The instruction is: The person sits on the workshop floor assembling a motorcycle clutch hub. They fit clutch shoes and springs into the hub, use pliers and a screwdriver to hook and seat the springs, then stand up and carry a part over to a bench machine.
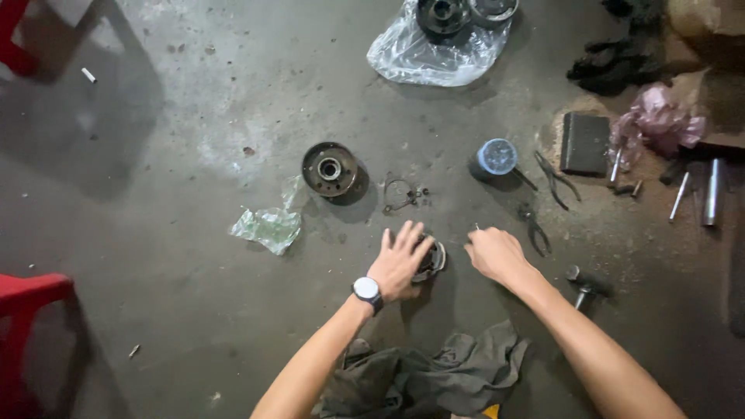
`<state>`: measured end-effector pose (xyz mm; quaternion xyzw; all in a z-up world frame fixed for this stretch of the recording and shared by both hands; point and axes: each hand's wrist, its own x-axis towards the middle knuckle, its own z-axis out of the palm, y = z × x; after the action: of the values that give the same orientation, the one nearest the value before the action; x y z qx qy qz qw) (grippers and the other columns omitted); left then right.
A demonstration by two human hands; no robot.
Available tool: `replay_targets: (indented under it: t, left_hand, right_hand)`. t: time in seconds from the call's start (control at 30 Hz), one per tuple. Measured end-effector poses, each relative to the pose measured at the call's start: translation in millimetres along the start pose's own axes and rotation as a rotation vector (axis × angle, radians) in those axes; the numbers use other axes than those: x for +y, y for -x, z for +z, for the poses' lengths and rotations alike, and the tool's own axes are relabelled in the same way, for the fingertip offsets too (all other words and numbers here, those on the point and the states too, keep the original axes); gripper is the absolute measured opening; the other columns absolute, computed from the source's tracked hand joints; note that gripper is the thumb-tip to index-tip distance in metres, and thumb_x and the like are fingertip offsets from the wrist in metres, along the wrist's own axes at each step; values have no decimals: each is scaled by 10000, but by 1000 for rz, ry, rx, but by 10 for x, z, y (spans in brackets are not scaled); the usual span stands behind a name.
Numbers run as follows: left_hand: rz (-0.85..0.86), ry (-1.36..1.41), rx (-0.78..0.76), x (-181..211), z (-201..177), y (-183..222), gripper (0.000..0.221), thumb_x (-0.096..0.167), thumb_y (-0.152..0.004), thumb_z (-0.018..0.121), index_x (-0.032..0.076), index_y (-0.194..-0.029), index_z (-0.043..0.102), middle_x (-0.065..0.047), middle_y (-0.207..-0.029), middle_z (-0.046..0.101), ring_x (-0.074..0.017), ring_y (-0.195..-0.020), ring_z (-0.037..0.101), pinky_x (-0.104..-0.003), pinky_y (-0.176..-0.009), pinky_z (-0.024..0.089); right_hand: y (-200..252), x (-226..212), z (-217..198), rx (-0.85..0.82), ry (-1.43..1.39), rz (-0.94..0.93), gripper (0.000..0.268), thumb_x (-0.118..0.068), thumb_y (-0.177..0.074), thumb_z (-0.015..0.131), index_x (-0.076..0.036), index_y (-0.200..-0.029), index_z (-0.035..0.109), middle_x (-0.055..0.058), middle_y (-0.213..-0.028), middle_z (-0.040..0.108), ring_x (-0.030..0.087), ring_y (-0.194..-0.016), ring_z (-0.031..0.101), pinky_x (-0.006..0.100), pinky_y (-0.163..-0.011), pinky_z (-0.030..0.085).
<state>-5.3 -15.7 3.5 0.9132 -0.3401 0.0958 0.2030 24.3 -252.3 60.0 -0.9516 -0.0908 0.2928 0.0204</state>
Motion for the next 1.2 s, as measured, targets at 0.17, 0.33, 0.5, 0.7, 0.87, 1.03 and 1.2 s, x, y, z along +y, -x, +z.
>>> replay_targets:
  t: [0.17,0.33,0.5,0.7,0.87,1.03,1.2]
  left_hand:
    - [-118,132,-278,95,-34,-187,884,296,-644,837,22,-1388,445,-198,-1312,521,-370,-1247,489,-582,-985,420]
    - [-688,426,-7,274,379,264,706,300,-860,808,-58,-1379,489,-254,-1280,525,-429,-1182,483,-508,-1031,429]
    - [-795,636,106,444,554,534,682,221,-817,790,-110,-1341,504,-272,-1240,527,-425,-1138,535,-475,-998,462]
    - [-1015,907,-62,545,286,425,683,216,-805,757,-43,-1373,479,-222,-1226,505,-354,-1048,619,-419,-876,553]
    - [-835,724,72,345,511,353,659,107,-797,752,-87,-1358,467,-253,-1197,509,-416,-1053,589,-459,-918,516]
    - [-663,585,-99,66,638,226,595,73,-719,818,-19,-1246,560,-234,-1143,525,-455,-1054,575,-497,-898,507]
    - [-783,686,-90,53,576,204,470,54,-721,800,0,-1150,617,-205,-1104,536,-429,-1017,605,-478,-870,525]
  right_hand:
    - [206,133,242,-29,-176,180,284,-304,-887,688,-97,-1061,775,232,-963,737,423,-936,712,513,-858,562]
    - [180,-50,321,49,-324,133,252,-300,-893,685,-129,-1050,785,188,-937,760,393,-933,718,489,-840,572]
    - [-40,-287,463,192,-250,-41,208,-241,-849,675,-91,-942,784,169,-881,743,386,-862,719,516,-786,564]
    - [-167,-403,560,117,-235,-17,202,-258,-829,699,-118,-923,809,207,-811,727,408,-808,721,517,-785,573]
    - [-121,-320,851,54,-446,65,226,-262,-820,726,-119,-970,815,205,-867,751,384,-857,736,479,-817,574]
    - [-58,-332,1352,84,-816,201,255,-218,-809,723,-62,-992,805,173,-890,790,271,-858,784,395,-821,592]
    - [-17,-534,1383,107,-1056,327,215,-147,-862,687,11,-980,773,151,-799,804,213,-736,768,352,-708,582]
